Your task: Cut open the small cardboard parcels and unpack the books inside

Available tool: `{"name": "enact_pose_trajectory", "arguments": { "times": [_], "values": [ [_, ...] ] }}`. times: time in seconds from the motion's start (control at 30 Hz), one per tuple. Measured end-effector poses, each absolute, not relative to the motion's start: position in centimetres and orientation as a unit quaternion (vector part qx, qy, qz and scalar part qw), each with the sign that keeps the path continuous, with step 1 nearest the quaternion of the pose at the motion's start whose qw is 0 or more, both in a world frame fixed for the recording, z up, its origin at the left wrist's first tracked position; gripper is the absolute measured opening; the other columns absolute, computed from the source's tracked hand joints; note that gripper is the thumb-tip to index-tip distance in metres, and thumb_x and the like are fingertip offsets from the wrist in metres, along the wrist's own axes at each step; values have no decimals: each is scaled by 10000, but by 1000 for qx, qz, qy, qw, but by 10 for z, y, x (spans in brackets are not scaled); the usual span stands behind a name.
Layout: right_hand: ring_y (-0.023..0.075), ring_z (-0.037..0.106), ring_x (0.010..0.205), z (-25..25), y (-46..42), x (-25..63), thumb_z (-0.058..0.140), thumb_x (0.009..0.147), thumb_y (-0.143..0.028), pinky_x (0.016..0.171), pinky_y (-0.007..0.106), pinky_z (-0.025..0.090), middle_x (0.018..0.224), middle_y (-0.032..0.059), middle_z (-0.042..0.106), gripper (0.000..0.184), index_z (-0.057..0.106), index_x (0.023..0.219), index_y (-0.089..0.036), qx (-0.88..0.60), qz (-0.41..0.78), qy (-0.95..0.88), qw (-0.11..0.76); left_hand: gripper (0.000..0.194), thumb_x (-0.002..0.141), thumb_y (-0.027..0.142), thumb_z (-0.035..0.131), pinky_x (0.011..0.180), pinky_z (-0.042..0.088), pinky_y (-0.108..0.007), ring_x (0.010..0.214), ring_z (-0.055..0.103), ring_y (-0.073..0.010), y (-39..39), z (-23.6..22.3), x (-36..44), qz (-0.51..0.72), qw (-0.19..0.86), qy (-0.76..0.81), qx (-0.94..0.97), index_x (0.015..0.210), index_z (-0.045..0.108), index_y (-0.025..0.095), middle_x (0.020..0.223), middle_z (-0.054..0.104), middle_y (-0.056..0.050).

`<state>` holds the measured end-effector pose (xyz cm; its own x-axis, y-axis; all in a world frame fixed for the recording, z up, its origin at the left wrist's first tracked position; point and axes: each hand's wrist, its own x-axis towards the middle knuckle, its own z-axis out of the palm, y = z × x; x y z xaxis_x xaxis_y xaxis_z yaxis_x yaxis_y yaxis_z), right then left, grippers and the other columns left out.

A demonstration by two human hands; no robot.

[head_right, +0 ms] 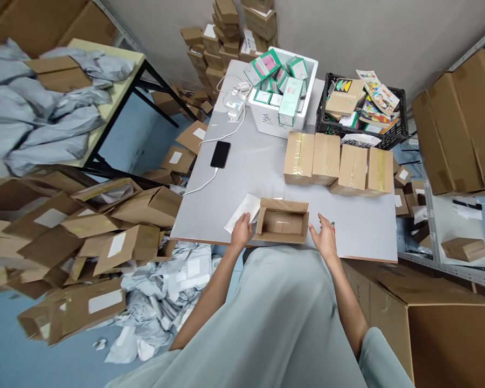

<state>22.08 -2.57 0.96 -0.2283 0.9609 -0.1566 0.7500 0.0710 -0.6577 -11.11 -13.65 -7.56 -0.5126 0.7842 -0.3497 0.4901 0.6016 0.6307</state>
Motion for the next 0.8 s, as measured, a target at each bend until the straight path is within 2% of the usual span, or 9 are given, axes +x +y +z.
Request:
{"name": "enact_pose_trajectory", "arguments": {
  "times": [0.1, 0.23, 0.3, 0.37, 0.4, 0.5, 0.6, 0.7, 0.8],
  "values": [
    [348, 809, 1187, -3, -29, 223, 674, 986, -624, 1057, 567, 634, 1407, 240, 772, 718, 642, 1523, -149, -642, 398, -647, 107, 553, 986, 213, 599, 1337, 418, -521, 1575, 545, -338, -138, -73, -100, 264, 330, 818, 391, 1531, 639, 131, 1628, 630, -199],
    [338, 834, 1169, -7, -32, 216, 728, 964, -623, 1094, 526, 614, 1331, 216, 817, 692, 674, 1475, -160, -636, 472, -607, 61, 515, 1141, 455, 453, 1228, 537, -467, 1495, 631, -298, -145, -54, -86, 354, 397, 778, 333, 1524, 657, 179, 1595, 670, -160],
    [338, 837, 1168, -6, -32, 209, 747, 952, -632, 1077, 499, 619, 1307, 197, 830, 686, 686, 1458, -172, -628, 485, -607, 51, 580, 1091, 540, 589, 1147, 593, -440, 1421, 688, -309, -151, -45, -77, 360, 422, 766, 325, 1558, 633, 200, 1597, 668, -157],
    [339, 846, 1137, -3, -32, 203, 758, 942, -614, 1050, 483, 623, 1273, 183, 842, 664, 697, 1439, -178, -627, 473, -617, 39, 687, 986, 475, 763, 1150, 591, -448, 1398, 702, -327, -155, -38, -69, 335, 407, 773, 354, 1596, 600, 204, 1616, 648, -162],
    [340, 850, 1113, -2, -31, 199, 755, 942, -590, 1035, 480, 623, 1245, 173, 850, 632, 705, 1425, -185, -626, 463, -627, 32, 710, 954, 410, 793, 1173, 576, -457, 1409, 695, -333, -157, -36, -65, 321, 392, 780, 367, 1603, 594, 202, 1621, 642, -163],
    [332, 848, 1057, 3, -28, 193, 690, 954, -465, 961, 446, 622, 1149, 122, 868, 435, 735, 1324, -240, -606, 432, -667, 35, 592, 994, 261, 654, 1204, 547, -457, 1427, 687, -316, -158, -31, -63, 302, 368, 796, 374, 1582, 620, 200, 1584, 678, -149],
    [315, 810, 884, 9, -22, 187, 546, 972, -423, 809, 390, 586, 936, 75, 838, 248, 729, 1057, -278, -584, 401, -704, 52, 529, 1075, 252, 461, 1176, 559, -454, 1383, 717, -301, -154, -22, -74, 306, 377, 790, 374, 1570, 641, 215, 1507, 739, -124],
    [281, 677, 680, 16, -13, 172, 409, 1019, -516, 689, 356, 503, 709, 36, 700, 340, 601, 854, -290, -583, 384, -712, 76, 533, 1117, 325, 403, 1191, 544, -455, 1404, 701, -302, -146, -6, -98, 319, 362, 791, 377, 1586, 635, 223, 1492, 751, -113],
    [240, 591, 656, 23, -3, 141, 385, 1031, -586, 682, 330, 470, 708, 13, 642, 383, 519, 829, -290, -567, 403, -705, 138, 552, 1141, 389, 385, 1233, 514, -445, 1474, 648, -289, -132, 11, -132, 353, 322, 790, 384, 1622, 603, 229, 1515, 734, -112]
  ]
}}
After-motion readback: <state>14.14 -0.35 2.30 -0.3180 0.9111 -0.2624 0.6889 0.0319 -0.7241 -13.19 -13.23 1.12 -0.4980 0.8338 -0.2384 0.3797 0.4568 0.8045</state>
